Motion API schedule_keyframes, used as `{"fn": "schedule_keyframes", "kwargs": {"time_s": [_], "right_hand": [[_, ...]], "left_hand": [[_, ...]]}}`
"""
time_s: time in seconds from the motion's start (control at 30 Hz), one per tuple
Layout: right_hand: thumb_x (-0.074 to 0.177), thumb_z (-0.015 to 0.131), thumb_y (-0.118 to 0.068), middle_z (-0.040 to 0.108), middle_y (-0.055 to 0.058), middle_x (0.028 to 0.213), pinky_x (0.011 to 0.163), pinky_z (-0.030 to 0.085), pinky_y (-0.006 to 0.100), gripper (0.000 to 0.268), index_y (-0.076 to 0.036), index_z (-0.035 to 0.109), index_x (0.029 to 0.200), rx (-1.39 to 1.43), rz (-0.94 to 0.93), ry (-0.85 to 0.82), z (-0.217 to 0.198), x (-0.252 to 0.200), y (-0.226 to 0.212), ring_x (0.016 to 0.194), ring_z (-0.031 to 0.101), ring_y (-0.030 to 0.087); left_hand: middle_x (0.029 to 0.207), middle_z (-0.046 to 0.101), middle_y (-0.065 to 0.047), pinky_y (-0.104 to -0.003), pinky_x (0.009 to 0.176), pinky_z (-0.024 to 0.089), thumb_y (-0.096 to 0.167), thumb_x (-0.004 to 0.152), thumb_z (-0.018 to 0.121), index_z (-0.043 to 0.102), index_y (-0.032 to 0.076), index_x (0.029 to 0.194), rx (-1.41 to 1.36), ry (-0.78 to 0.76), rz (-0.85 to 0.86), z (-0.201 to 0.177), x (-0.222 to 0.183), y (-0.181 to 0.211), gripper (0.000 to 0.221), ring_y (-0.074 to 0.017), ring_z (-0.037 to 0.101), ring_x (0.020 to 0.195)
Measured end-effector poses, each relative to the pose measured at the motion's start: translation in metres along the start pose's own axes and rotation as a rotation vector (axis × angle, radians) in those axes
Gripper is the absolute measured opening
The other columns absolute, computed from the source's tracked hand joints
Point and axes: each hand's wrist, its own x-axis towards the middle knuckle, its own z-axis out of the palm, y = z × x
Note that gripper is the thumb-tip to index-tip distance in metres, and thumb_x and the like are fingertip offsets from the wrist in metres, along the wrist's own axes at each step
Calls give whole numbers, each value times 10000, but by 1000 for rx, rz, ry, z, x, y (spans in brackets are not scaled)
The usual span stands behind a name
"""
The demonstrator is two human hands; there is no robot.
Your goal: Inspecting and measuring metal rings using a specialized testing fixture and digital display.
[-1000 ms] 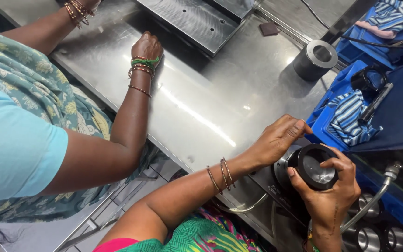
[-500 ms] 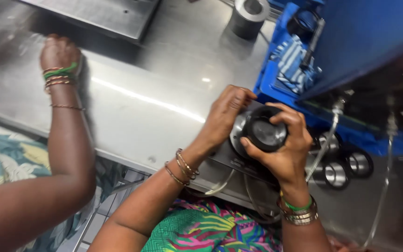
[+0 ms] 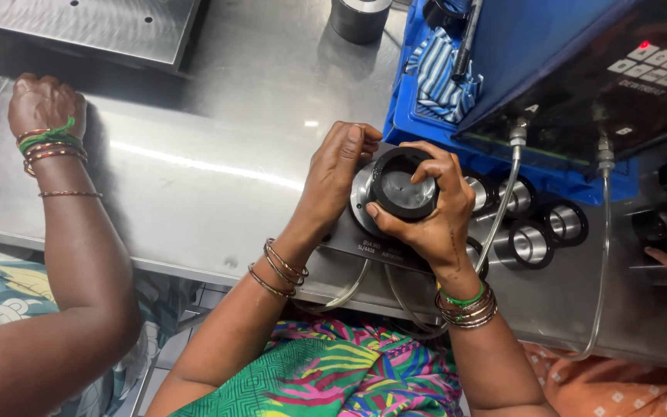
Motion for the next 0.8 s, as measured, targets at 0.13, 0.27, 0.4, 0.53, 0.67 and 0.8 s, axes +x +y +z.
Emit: {"fn": "schedule_keyframes", "kwargs": {"time_s": [0.13,0.27,0.4,0.53,0.67,0.8], "right_hand": [[847,905,-319,647,125,1317,1066,573,306,567,-105,458,1122,453,155,150,-3,-9,18,1179,661,183],[856,935,-326,637,127,1307,1050,583,310,636,-98,431,1170,423,153,129,-18,2,2,1180,664,180],[755,951,-297,677,158,1306,1031,598,360,673,-82,432,1124,82,79,31,-12,0,-3,1153,721,256],[717,961,-273,672,159,1321,1004,596,370,697,-74,445,1140,22,72,-10,-5,3,-9,1157,726,287],[738,959,-296,663,135,1330,1033,572,361,721,-74,440,1187,39,135,-66,-6,-2,-10,1187,705,279],[732,889,-278,615,178,1346,1073,509,393,767,-40,489,1342,-103,103,-3,-47,-24,-3,1229,624,338]], "left_hand": [[1079,608,-62,-304,942,527,445,1115,414,661,-2,1113,-3,-4,4,0,0,0,511,-149,620,1004],[1070,605,-57,-301,936,521,440,1114,413,661,0,1110,8,-18,-10,0,0,2,506,-144,619,1005],[1074,622,-55,-300,933,526,443,1111,412,658,6,1117,2,-17,-16,0,1,0,501,-142,626,1010],[1080,647,-51,-302,948,540,457,1104,407,650,11,1133,-12,-20,-23,-1,1,0,508,-146,644,1024],[1101,625,-65,-308,964,539,450,1118,391,648,4,1131,-3,-30,-13,-2,-1,1,515,-153,640,1042],[1189,525,-115,-394,1021,470,578,846,677,585,49,1282,259,-146,168,1,-7,20,691,-260,539,1150]]}}
